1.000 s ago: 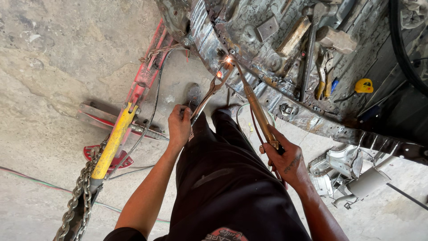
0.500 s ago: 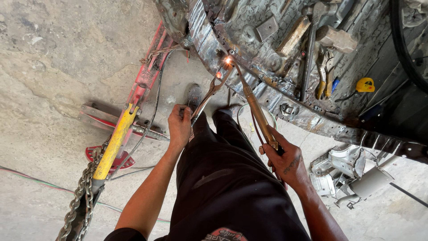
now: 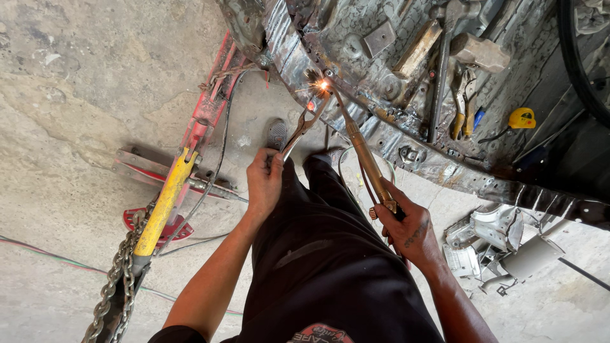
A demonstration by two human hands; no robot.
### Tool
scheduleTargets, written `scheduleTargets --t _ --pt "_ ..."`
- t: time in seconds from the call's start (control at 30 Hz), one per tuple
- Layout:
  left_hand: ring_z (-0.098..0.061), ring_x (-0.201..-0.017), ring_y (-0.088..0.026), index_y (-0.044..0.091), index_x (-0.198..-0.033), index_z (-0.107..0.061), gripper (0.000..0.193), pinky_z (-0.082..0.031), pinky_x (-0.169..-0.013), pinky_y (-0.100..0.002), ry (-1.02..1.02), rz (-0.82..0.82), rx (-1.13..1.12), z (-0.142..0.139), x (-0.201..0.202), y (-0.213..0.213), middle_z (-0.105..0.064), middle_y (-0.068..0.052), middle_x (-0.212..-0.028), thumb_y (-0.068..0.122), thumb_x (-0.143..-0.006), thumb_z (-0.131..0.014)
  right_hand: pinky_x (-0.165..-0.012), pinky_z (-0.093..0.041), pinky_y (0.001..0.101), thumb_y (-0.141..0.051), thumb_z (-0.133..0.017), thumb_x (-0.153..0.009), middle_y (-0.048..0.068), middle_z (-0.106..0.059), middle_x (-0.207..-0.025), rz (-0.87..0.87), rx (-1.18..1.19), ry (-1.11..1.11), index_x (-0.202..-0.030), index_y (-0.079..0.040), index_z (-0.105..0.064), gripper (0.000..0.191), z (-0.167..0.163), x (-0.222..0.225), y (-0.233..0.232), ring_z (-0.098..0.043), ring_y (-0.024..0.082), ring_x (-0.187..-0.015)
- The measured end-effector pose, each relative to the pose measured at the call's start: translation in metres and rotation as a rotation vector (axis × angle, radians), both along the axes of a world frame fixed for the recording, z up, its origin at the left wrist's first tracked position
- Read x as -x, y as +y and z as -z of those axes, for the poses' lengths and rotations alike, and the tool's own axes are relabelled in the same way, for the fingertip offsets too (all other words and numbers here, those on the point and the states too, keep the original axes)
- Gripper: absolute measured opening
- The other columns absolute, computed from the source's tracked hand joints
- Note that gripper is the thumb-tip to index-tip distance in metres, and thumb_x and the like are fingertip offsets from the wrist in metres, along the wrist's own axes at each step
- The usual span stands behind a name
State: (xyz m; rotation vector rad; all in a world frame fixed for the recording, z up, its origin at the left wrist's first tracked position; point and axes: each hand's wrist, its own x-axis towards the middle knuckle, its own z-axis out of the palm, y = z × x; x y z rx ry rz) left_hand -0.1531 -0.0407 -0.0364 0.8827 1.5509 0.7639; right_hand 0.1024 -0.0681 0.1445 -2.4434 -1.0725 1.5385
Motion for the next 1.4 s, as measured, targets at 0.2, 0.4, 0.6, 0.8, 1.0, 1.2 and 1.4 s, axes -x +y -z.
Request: scheduleTargets --t 0.2,0.4,0.6,0.8,1.0,1.2,1.4 --pt "-0.049 -0.064 -0.007 0.000 -0.100 -0.062 0.015 -0.043 -0.056 -0.026 -0.083 0.025 -0.030 -0.007 -0.011 -0.002 -0.058 -0.001 -0.071 0.014 -0.105 -0.060 -0.045 -0.052 0.0288 -0.020 -0.066 -0.093 0.003 -0.074 -0.073 -0.010 -0.015 0.008 -0.150 -0.016 -0.052 0.059 -0.002 -0.001 0.001 -0.060 0.009 -0.048" --pt "-0.050 -0.060 -0.008 0.001 -0.099 -0.062 0.013 -0.042 -0.053 -0.027 -0.055 0.037 0.049 -0.006 -0.010 -0.002 -0.059 -0.002 -0.068 0.013 -0.102 -0.061 -0.045 -0.052 0.0292 -0.020 -0.066 -0.093 0.005 -0.072 -0.071 0.006 0.006 0.010 -0.151 -0.018 -0.051 0.060 -0.002 0.000 0.002 -0.060 0.009 -0.049" --pt "-0.052 -0.062 -0.009 0.000 -0.098 -0.062 0.014 -0.044 -0.056 -0.027 -0.059 0.044 0.038 -0.005 -0.011 -0.002 -0.060 -0.002 -0.070 0.013 -0.103 -0.060 -0.044 -0.052 0.0297 -0.020 -0.066 -0.092 0.005 -0.072 -0.073 0.009 0.003 0.010 -0.151 -0.018 -0.052 0.060 -0.002 0.001 0.002 -0.060 0.009 -0.049" --pt "-0.055 -0.064 -0.009 0.000 -0.099 -0.061 0.014 -0.048 -0.059 -0.027 -0.087 0.035 -0.001 -0.008 -0.014 -0.003 -0.062 -0.002 -0.071 0.013 -0.104 -0.057 -0.044 -0.052 0.0294 -0.019 -0.066 -0.093 0.005 -0.074 -0.074 0.003 0.007 -0.002 -0.151 -0.018 -0.052 0.060 -0.002 0.000 0.001 -0.060 0.010 -0.050" --pt "-0.053 -0.063 -0.009 0.001 -0.099 -0.060 0.014 -0.045 -0.057 -0.028 -0.099 0.070 0.021 -0.013 -0.017 -0.002 -0.059 -0.002 -0.070 0.014 -0.104 -0.057 -0.044 -0.052 0.0295 -0.019 -0.066 -0.093 0.004 -0.075 -0.077 -0.001 -0.018 0.021 -0.151 -0.017 -0.051 0.060 0.000 -0.001 -0.001 -0.060 0.010 -0.049" --pt "-0.052 -0.062 -0.009 0.001 -0.098 -0.060 0.014 -0.044 -0.056 -0.028 -0.079 0.080 0.042 -0.013 -0.018 -0.001 -0.058 -0.002 -0.069 0.013 -0.104 -0.057 -0.044 -0.052 0.0292 -0.020 -0.066 -0.093 0.005 -0.075 -0.075 0.003 -0.004 0.009 -0.151 -0.018 -0.051 0.061 0.001 -0.002 -0.001 -0.061 0.009 -0.049" --pt "-0.051 -0.062 -0.009 0.001 -0.097 -0.060 0.014 -0.044 -0.056 -0.027 -0.090 0.073 0.035 -0.011 -0.019 -0.001 -0.058 -0.002 -0.069 0.013 -0.104 -0.058 -0.044 -0.051 0.0289 -0.019 -0.065 -0.093 0.004 -0.075 -0.076 0.026 -0.024 0.028 -0.151 -0.017 -0.052 0.060 0.000 -0.003 0.000 -0.059 0.009 -0.048"
